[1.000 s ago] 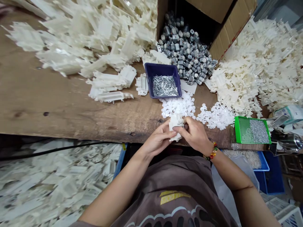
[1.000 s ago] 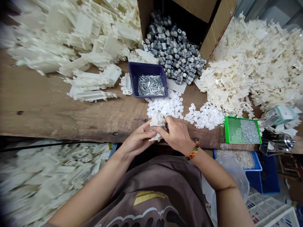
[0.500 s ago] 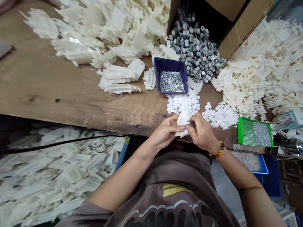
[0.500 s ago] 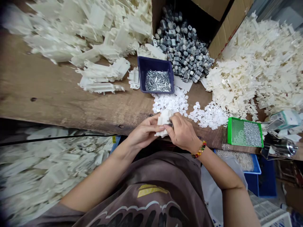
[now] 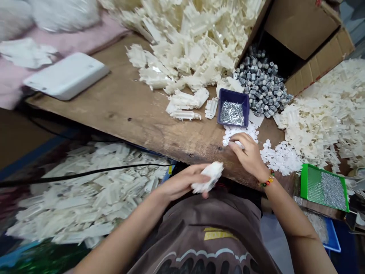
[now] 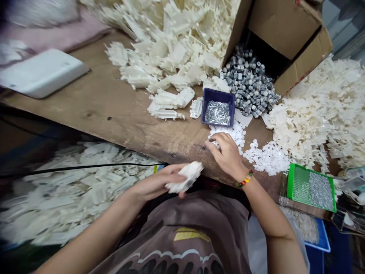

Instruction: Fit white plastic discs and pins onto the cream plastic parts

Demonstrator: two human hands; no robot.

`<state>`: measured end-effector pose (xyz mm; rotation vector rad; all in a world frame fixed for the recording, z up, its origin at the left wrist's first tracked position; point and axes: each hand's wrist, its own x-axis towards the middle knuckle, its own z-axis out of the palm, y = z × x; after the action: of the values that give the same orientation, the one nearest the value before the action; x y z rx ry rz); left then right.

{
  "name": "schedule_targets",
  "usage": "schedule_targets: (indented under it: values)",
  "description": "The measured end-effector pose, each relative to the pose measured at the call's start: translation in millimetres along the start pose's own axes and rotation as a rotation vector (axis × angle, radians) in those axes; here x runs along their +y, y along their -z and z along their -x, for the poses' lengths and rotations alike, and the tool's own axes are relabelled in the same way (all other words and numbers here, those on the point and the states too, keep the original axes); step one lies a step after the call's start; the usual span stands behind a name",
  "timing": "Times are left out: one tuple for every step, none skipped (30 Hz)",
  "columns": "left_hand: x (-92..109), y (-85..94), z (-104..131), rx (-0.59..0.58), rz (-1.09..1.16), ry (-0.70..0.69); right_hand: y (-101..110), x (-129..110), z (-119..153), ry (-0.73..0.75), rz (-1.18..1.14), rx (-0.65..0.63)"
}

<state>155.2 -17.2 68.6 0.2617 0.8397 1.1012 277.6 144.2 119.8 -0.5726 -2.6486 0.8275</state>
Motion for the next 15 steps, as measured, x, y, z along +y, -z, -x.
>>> schedule_targets:
  values:
    - [-4,15.9,18,0.071,-0.119,0.025,-10,0,-15,-0.010,0.021,-0.034]
    - [-9,34.0,37,0.170,-0.243,0.046,-23,0,-32,-0.006,0.044,-0.082]
    - [-14,53.4,56,0.306,-0.367,0.044,-36,-1,-49,0.004,0.061,-0.123]
    - [-19,73.4,75,0.471,-0.484,0.041,-50,-3,-67,0.010,0.086,-0.142]
    - [-23,92.5,93,0.653,-0.587,0.039,-63,-4,-84,-0.001,0.126,-0.142]
    - [-27,109.4,108,0.806,-0.673,0.056,-75,-6,-99,-0.019,0.168,-0.144]
    - [-29,122.2,122,0.938,-0.756,0.057,-84,-7,-112,-0.041,0.202,-0.144]
    - [-31,129.8,132,1.029,-0.852,0.077,-91,-8,-122,-0.061,0.221,-0.137]
    - [-30,131.2,139,1.103,-0.918,0.101,-95,-9,-128,-0.069,0.219,-0.123]
    - [-27,126.0,141,1.083,-0.957,0.093,-95,-10,-130,-0.061,0.196,-0.103]
    - [-23,115.0,139,0.991,-0.960,0.045,-92,-11,-128,-0.042,0.158,-0.079]
    - [-17,99.4,132,0.808,-0.935,-0.035,-87,-13,-122,-0.020,0.115,-0.062]
    - [-9,81.1,122,0.652,-0.906,-0.128,-79,-16,-112,0.003,0.075,-0.069]
    - [-1,62.1,109,0.633,-0.887,-0.291,-69,-20,-100,0.030,0.040,-0.107]
    - [7,44.5,93,0.685,-0.880,-0.474,-58,-24,-86,0.060,0.015,-0.176]
